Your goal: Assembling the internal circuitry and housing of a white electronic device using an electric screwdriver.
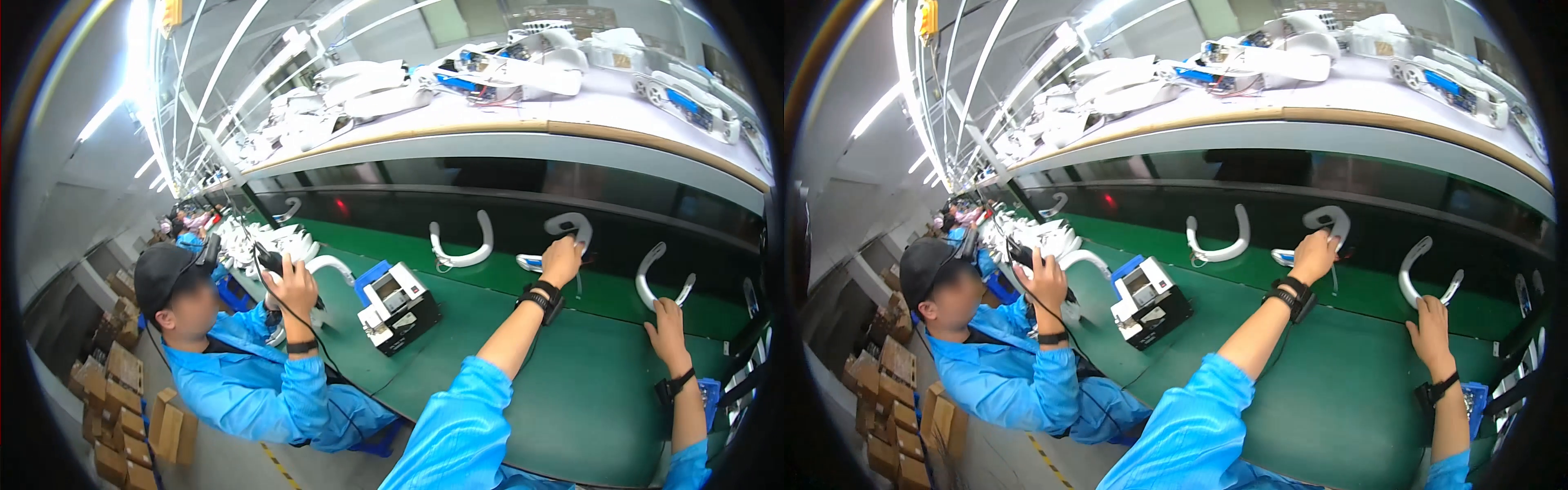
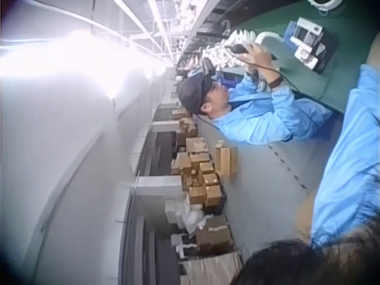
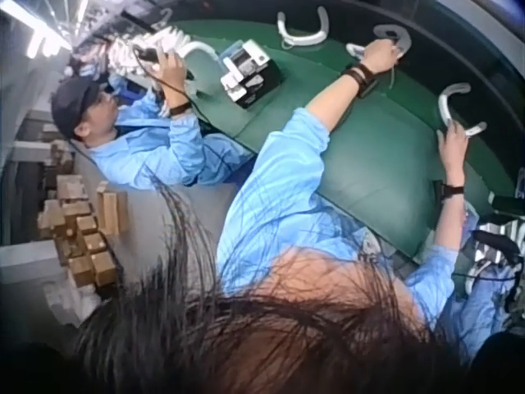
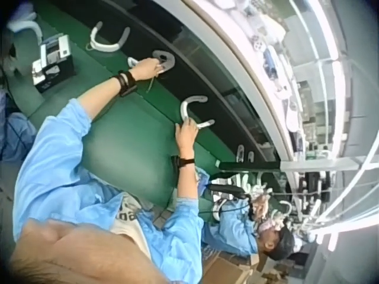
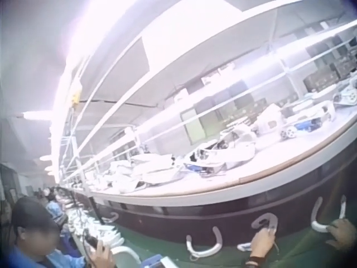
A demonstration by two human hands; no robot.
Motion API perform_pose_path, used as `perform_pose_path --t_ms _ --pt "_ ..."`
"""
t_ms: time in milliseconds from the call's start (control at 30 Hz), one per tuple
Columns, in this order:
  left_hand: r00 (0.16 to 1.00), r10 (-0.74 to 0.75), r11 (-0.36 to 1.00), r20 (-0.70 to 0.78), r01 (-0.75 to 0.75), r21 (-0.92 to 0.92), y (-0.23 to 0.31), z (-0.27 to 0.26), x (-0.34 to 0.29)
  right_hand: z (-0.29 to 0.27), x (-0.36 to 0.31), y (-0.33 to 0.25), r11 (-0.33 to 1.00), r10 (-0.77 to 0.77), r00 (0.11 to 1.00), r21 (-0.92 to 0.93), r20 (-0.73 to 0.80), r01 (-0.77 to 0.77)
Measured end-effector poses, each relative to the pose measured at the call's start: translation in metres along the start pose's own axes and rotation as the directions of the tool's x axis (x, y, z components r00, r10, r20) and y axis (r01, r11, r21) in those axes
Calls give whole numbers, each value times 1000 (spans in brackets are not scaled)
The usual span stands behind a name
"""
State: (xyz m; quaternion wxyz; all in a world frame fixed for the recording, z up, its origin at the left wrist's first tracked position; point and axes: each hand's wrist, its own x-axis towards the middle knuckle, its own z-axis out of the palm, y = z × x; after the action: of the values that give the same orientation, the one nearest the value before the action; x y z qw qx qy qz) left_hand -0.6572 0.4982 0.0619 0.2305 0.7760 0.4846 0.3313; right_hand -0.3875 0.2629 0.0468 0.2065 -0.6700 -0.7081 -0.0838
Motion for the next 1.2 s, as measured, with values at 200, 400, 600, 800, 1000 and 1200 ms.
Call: perform_pose_path --t_ms 200,400,600,800,1000,1200 --pt "985 115 559 126 41 -828 69 -69 -121 -116 -82 -48 927 8 941 349 338 -133" --pt "983 -65 259 171 182 -949 110 -36 -223 -100 -183 47 847 421 892 281 166 -452" --pt "983 -144 185 111 137 -973 155 -21 -241 -52 -260 106 895 414 902 125 123 -428" --pt "981 -68 122 183 190 -974 156 -13 -256 -79 -243 109 737 479 823 370 305 -566" --pt "932 -7 3 363 363 -932 185 -12 -278 -44 -261 127 931 272 961 238 52 -276" --pt "953 44 80 299 295 -952 191 17 -292 -50 -252 101 896 348 935 318 -70 -309"
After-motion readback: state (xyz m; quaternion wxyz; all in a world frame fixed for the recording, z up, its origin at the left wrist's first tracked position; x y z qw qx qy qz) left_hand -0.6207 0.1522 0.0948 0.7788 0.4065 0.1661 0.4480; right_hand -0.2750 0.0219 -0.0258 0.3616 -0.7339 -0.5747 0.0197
